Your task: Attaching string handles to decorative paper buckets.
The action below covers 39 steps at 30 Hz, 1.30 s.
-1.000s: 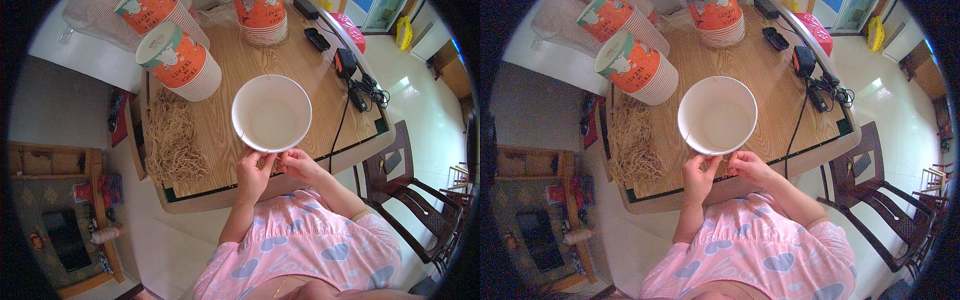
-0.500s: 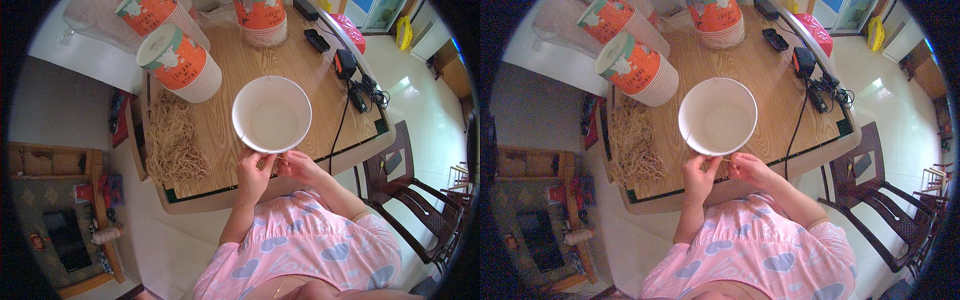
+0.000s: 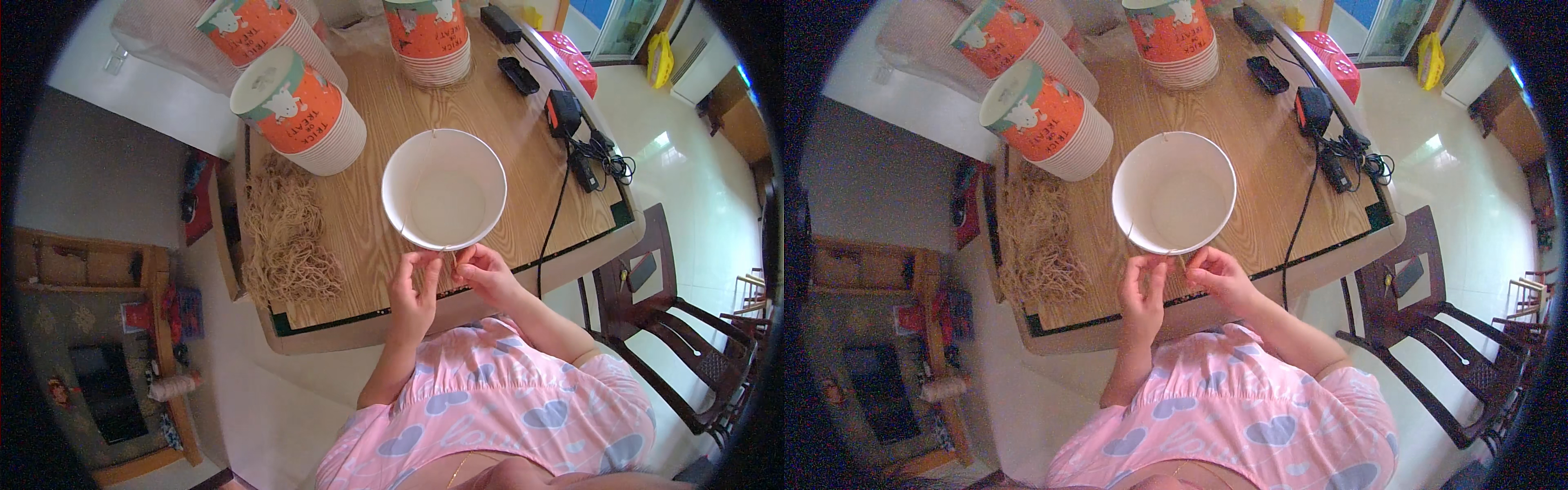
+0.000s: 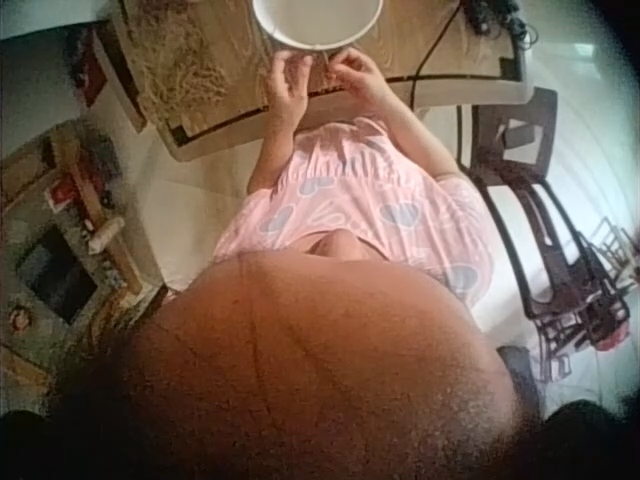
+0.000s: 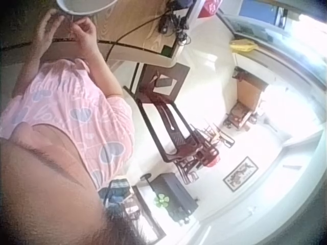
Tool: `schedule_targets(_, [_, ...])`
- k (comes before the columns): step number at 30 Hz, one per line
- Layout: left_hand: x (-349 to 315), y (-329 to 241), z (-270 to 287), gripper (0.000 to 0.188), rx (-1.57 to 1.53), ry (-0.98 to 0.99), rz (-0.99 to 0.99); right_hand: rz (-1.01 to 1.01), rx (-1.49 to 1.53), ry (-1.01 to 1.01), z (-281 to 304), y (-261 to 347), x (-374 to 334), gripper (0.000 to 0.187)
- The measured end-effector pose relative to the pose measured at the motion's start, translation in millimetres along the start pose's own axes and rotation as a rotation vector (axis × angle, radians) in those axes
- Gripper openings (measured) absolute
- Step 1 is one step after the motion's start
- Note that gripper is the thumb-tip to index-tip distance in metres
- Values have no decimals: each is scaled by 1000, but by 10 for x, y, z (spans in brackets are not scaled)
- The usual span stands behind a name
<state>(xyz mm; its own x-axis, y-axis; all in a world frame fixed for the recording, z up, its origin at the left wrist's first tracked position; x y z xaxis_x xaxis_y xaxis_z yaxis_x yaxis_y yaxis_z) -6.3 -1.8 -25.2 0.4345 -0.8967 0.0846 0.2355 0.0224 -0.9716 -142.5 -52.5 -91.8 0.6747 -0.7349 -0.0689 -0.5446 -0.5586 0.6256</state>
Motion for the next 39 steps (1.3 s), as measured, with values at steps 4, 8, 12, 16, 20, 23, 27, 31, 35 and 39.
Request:
schedule_targets(4, [-21, 64, 35, 13, 33, 57, 155, 189, -324, -129, -78, 67, -15, 11])
schedule_targets(8, [14, 7, 11, 18, 86, 91, 118, 260, -386, -164, -139, 65, 25, 11])
schedule_targets(12, [68, -35, -10, 18, 158, 155, 56, 222, -465, -189, -210, 104, 24, 10])
schedule_targets(16, [86, -44, -30, 17, 123, 156, 78, 412, -802, -199, -223, 124, 6, 12])
schedule_targets(20, [105, -37, -28, 15, 97, 137, 133, 621, -1017, -177, -347, 199, -32, 13])
schedule_targets(23, [107, -43, -31, 12, 127, 100, 47, 652, -1068, -221, -376, 203, -65, 13])
schedule_targets(27, [94, -33, -32, 10, 69, 82, 23, 655, -1062, -242, -382, 211, -63, 11])
schedule_targets(31, [76, -32, -25, 9, 21, 107, 6, 652, -978, -256, -330, 196, -51, 9])
schedule_targets(35, [63, -66, -25, 8, -26, 124, 7, 612, -910, -254, -332, 187, -69, 9])
schedule_targets(39, [37, -55, -26, 6, -169, 139, 12, 577, -868, -260, -392, 214, -105, 9])
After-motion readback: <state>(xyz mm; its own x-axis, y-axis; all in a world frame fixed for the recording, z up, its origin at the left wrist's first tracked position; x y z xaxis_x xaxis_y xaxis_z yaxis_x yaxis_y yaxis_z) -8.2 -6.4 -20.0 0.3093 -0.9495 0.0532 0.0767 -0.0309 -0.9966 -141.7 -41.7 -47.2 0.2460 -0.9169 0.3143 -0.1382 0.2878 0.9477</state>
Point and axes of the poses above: each hand's wrist, its own x-axis towards the middle knuckle, its own z-axis out of the back of the hand, y = z × x, the point moved 2 cm from there along x, towards the middle knuckle, and after that the axes turned 3 degrees about z, right-handed, at the moved point
